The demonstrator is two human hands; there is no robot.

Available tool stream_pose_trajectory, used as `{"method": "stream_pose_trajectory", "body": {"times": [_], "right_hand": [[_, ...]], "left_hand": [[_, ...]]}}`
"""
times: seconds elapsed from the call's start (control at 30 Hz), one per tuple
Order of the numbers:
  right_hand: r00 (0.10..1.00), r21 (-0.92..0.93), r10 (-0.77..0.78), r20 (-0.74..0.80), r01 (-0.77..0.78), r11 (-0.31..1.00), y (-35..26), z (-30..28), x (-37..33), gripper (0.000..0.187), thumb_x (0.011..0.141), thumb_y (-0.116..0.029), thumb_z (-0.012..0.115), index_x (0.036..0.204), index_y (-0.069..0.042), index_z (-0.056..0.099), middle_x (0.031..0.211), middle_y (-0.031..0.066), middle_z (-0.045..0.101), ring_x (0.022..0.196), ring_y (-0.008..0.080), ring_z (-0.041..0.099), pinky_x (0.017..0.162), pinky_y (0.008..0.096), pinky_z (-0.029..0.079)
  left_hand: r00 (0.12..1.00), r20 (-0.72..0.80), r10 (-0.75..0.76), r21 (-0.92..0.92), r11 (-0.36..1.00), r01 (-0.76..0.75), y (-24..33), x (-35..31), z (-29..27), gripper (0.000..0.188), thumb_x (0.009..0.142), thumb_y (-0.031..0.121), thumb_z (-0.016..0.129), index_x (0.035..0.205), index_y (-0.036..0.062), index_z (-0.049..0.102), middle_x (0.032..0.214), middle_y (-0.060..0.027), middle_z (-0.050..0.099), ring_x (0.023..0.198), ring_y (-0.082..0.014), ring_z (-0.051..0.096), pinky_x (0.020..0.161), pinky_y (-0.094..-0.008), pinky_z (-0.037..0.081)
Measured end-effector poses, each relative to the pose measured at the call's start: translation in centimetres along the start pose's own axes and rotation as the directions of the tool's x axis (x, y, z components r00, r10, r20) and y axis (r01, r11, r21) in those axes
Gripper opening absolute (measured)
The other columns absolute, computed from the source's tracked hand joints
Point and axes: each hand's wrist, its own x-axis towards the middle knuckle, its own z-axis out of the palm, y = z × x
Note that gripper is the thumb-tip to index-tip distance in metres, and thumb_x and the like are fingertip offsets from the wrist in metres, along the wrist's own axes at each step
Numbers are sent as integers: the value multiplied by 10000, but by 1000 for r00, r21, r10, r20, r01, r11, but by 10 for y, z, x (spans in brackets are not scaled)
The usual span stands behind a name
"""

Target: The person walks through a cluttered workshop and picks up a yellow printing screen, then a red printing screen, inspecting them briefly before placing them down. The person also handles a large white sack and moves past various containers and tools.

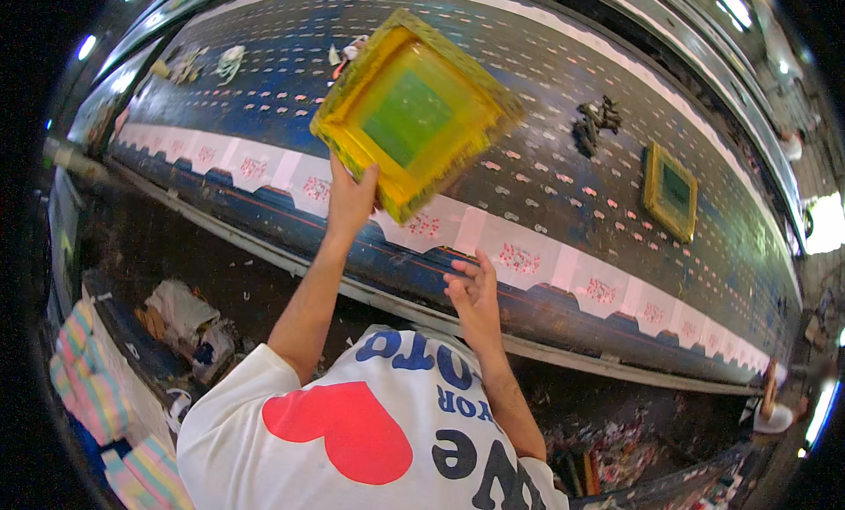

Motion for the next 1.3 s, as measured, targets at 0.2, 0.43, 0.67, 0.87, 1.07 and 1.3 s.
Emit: {"method": "stream_pose_trajectory", "body": {"times": [0.2, 0.43, 0.67, 0.87, 1.07, 1.3], "right_hand": [[964, 138, -139, 228, 109, 984, 3, 41, -1, 1027, 991, -399, 778, 1669, -78, 76, 1639, 228, 286, 1400, 296, 483, 1067, 407, 512], [912, 156, -14, 409, -54, 986, 15, 62, -46, 433, 1024, -138, 714, 1392, 38, 568, 1306, 159, 686, 1166, 236, 687, 951, 390, 591], [765, 253, 143, 628, -374, 892, 26, 87, -41, 526, 982, -243, 752, 1389, 15, 541, 1179, 158, 723, 890, 234, 732, 715, 328, 569], [756, 160, 243, 607, -416, 895, 38, 121, -40, 661, 947, -379, 769, 1411, 13, 510, 1135, 162, 718, 825, 239, 715, 671, 335, 549], [688, 0, 257, 679, -349, 937, 58, 218, -47, 798, 856, -520, 832, 1374, 18, 552, 1116, 142, 717, 816, 202, 703, 625, 313, 528], [602, -100, 341, 722, -396, 913, 91, 403, -70, 887, 803, -556, 870, 1392, -6, 499, 1060, 96, 681, 796, 195, 668, 646, 304, 510]], "left_hand": [[949, -181, 259, 26, 966, -259, -42, -108, -15, 892, 991, 112, 661, 1645, -34, 72, 1247, -305, 711, 1097, -401, 749, 900, -444, 595], [922, -355, 154, 13, 987, -160, -49, -219, -24, 940, 1003, 172, 699, 1582, -163, 39, 1107, -272, 749, 1009, -324, 782, 800, -392, 606], [882, -459, 106, -303, 915, -267, -84, -270, -101, 782, 1106, 314, 600, 1649, 16, 123, 1052, -153, 723, 749, -161, 693, 607, -247, 535], [807, -577, -126, -325, 942, -85, -111, -251, -189, 244, 1123, 220, 579, 1227, 2, 620, 1042, -83, 720, 778, -99, 655, 597, -217, 522], [806, -572, -148, -399, 910, -116, -148, -263, -294, 205, 1122, 206, 578, 1123, 19, 662, 1022, -63, 734, 784, -93, 651, 625, -227, 526], [702, -677, -220, -386, 919, -84, -189, -288, -469, 207, 1126, 205, 575, 1209, 32, 648, 1001, -45, 728, 785, -82, 644, 634, -229, 518]]}}
